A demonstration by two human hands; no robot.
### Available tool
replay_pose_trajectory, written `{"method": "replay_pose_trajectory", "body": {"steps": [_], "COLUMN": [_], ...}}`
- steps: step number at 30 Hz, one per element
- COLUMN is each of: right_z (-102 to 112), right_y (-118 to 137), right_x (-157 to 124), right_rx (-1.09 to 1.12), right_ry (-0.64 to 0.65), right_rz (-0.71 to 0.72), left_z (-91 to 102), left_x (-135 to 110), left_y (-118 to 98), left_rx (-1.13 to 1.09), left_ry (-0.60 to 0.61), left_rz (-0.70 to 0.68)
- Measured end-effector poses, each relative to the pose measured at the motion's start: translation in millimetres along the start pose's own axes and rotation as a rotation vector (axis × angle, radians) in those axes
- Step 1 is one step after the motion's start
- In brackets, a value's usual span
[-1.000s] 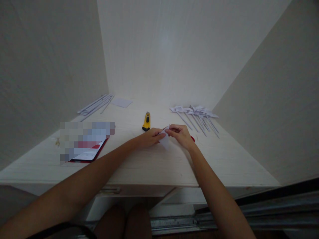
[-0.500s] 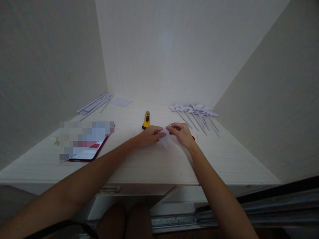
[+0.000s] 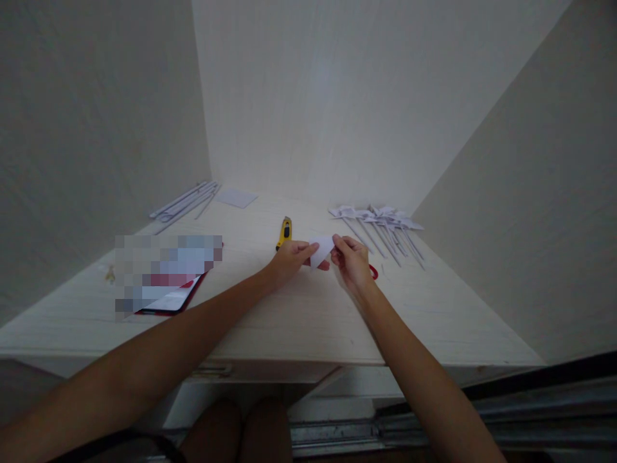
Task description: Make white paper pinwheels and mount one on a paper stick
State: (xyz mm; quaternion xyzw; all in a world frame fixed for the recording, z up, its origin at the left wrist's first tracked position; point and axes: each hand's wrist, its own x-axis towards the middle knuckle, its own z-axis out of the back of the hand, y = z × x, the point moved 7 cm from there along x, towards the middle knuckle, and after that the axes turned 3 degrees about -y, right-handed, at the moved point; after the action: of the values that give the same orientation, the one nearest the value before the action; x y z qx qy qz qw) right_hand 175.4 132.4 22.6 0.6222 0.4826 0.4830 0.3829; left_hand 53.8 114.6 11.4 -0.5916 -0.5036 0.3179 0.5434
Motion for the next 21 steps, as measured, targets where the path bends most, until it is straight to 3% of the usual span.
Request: {"method": "replay_pose_trajectory", "body": {"steps": [7, 15, 21], "right_z": [-1.3, 2.4, 7.1], "right_y": [-12.5, -17.1, -17.5], "right_x": [0.4, 4.5, 6.7], "right_rx": [0.105, 0.147, 0.200], "right_ry": [-0.051, -0.123, -0.164], "right_rz": [-0.043, -0.050, -0.046], "left_z": [7.5, 10.5, 3.5], "left_x": [-0.4, 2.3, 1.8], "left_y": [-8.5, 0.3, -4.4], "left_rx": [0.186, 0.111, 0.042], "left_ry": [-0.052, -0.037, 0.094], "left_rz": [-0.046, -0.009, -0.143]}}
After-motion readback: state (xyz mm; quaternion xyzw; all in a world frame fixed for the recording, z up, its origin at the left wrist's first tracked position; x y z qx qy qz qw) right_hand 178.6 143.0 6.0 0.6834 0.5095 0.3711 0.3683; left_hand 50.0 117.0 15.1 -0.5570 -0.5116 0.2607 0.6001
